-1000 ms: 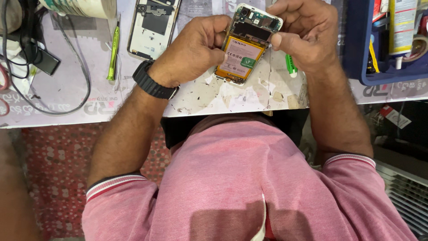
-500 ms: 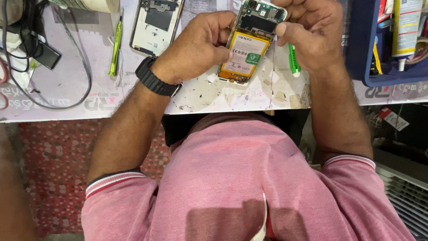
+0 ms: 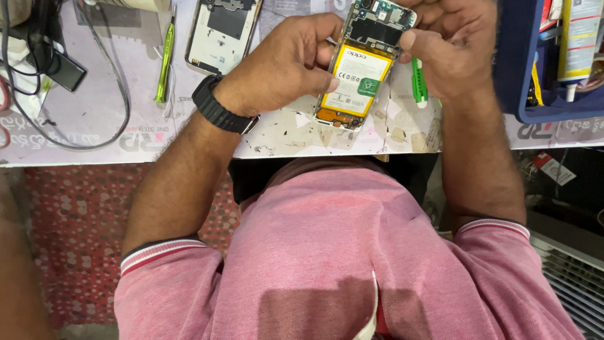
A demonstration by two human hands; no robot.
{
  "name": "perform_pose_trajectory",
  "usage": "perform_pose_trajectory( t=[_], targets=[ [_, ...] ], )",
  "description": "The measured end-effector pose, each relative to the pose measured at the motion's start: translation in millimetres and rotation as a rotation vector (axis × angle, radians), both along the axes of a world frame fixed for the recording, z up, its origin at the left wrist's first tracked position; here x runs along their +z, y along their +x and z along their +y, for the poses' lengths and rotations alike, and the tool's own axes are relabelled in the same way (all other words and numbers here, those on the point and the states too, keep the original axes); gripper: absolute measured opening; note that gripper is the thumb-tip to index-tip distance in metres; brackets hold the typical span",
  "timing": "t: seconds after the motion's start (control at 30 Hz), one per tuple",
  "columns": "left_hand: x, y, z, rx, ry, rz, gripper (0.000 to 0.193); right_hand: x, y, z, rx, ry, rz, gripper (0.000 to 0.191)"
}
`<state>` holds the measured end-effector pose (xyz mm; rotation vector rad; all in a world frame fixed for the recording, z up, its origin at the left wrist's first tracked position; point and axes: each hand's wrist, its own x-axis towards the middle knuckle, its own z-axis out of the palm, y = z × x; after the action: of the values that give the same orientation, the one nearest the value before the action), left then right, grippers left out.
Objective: The person disassembles a smartphone, removes the battery, and uses a green pen-like tool to scrape or clean a small black component. The person handles the phone chassis, battery, and a small black part on a cluttered workbench.
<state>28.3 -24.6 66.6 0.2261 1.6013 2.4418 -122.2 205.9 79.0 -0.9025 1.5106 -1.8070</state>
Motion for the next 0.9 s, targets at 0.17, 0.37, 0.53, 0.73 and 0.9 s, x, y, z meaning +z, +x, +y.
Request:
perform_pose_trajectory(
  t=[0.17, 0.37, 0.53, 0.73, 0.9],
  targets=[
    [-2, 2, -2, 0.004, -0.028, 0.048, 0.042, -4, -1, 2, -0.013, -0.005, -0.022, 0.032],
    [-1, 3, -4, 0.026, -0.082, 0.019, 0.032, -5, -1, 0, -0.02, -0.005, -0.001, 0.03],
    [5, 3, -3, 0.051, -0.111, 0.011, 0.028, -3, 0, -6, 0.011, -0.008, -0.028, 0.027],
    [10, 5, -5, 0.085, -0.216, 0.065, 0.025, -7, 1, -10, 0.065, -0.045, -0.095, 0.02],
    [13, 7, -6, 0.072, -0.209, 0.055, 0.027, -14, -1, -11, 0.07, -0.053, -0.101, 0.015]
  ],
)
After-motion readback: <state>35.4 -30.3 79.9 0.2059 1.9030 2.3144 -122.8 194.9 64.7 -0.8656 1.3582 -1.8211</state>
